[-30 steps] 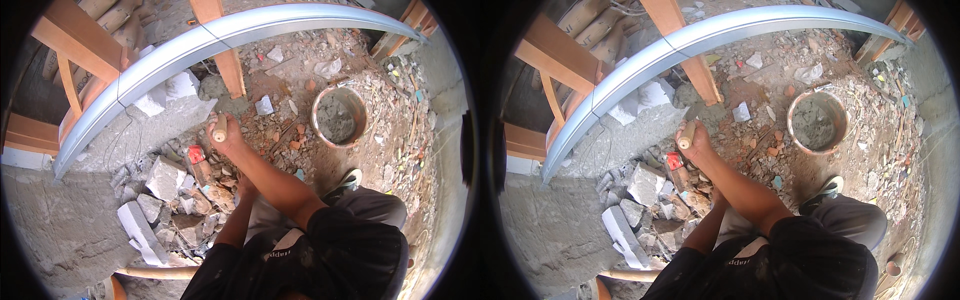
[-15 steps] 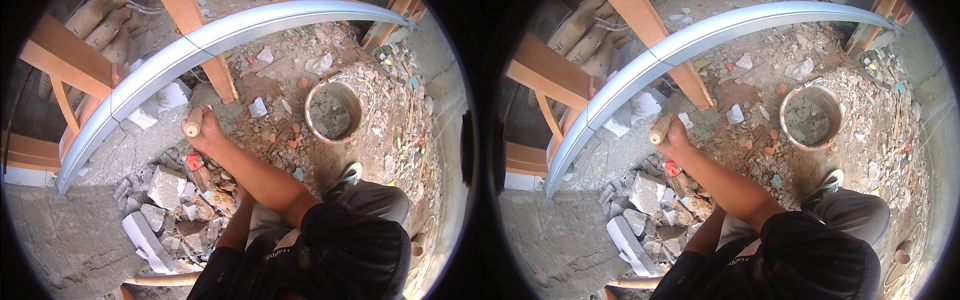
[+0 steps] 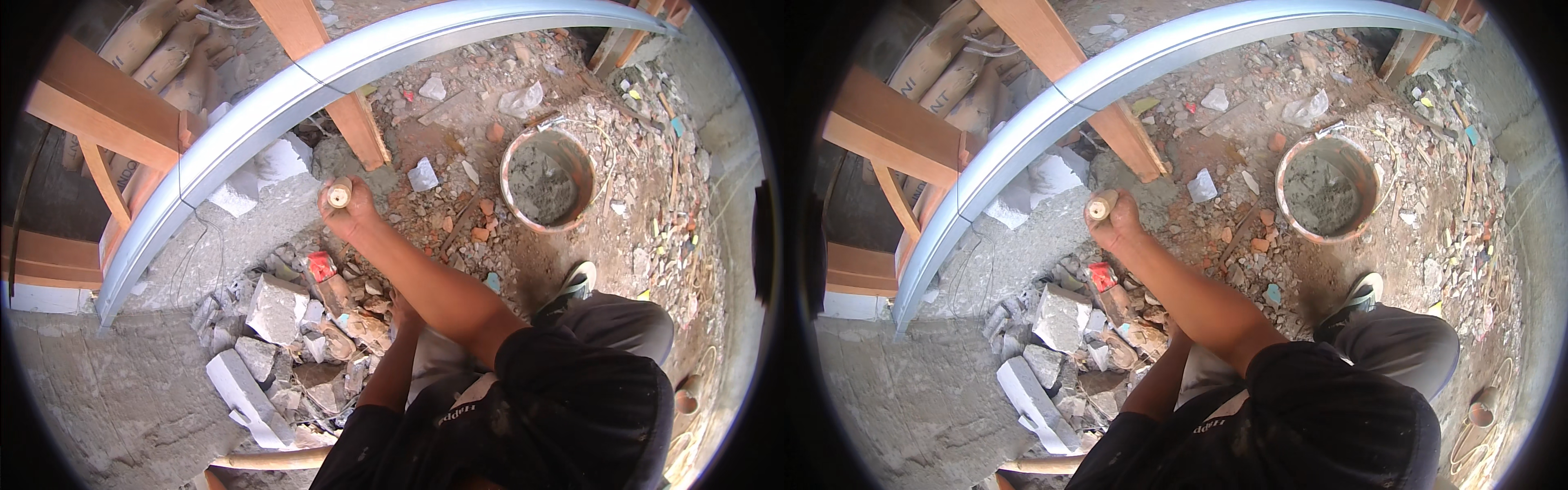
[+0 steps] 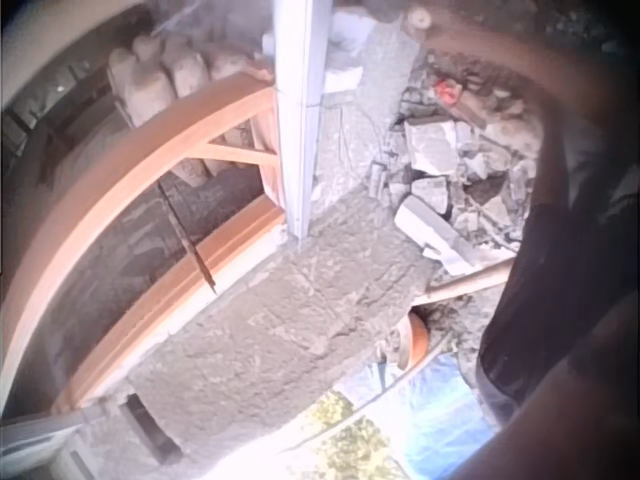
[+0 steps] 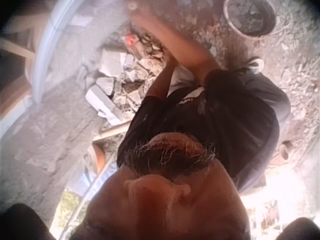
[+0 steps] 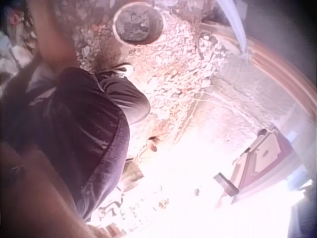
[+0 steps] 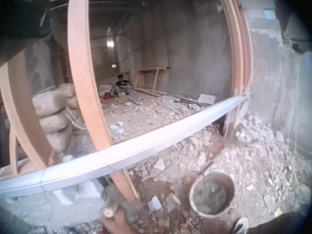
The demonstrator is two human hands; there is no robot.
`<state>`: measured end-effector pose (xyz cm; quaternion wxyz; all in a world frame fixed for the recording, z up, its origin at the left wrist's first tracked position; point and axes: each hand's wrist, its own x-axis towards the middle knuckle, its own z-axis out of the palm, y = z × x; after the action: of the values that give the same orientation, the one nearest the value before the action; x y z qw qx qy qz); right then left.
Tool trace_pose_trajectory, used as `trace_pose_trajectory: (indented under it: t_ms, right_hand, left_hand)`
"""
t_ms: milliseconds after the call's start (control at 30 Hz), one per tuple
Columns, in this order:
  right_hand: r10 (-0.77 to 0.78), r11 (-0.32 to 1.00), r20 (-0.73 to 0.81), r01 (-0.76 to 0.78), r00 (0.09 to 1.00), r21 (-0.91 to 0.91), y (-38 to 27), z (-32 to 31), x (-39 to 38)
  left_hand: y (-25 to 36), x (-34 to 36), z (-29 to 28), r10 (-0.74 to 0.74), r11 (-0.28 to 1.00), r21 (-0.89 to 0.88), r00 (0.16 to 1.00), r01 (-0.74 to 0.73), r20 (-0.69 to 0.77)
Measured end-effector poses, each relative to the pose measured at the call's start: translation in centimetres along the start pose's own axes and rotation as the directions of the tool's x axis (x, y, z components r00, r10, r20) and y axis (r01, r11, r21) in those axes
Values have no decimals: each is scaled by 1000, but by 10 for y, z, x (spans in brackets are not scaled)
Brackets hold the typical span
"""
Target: The person mixes cement with a hoe, then uses a trowel to scoop cement from a bucket and apply it to a wooden frame on the ground. The person repeatedly scoops and places cement along the frame.
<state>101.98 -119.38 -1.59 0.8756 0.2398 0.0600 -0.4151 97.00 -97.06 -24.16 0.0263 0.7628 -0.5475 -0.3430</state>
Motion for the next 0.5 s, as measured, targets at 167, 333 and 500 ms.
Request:
trace_pose_trajectory:
  t_ms: [167, 333, 500]
  right_hand:
    - [-95, 989, -61, 87, 994, -122, 43, 37, -15]
    - [-20, 976, -59, 7, 998, -217, 62, 23, -31]
    - [-83, 799, -174, -39, 981, -599, 68, -13, -62]
  left_hand:
    - [-17, 3, 23, 92, 983, -156, 995, -97, -39]
    - [0, -1, 23, 121, 974, -189, 992, -126, -39]
    - [-8, -3, 21, 113, 969, -216, 992, -122, -57]
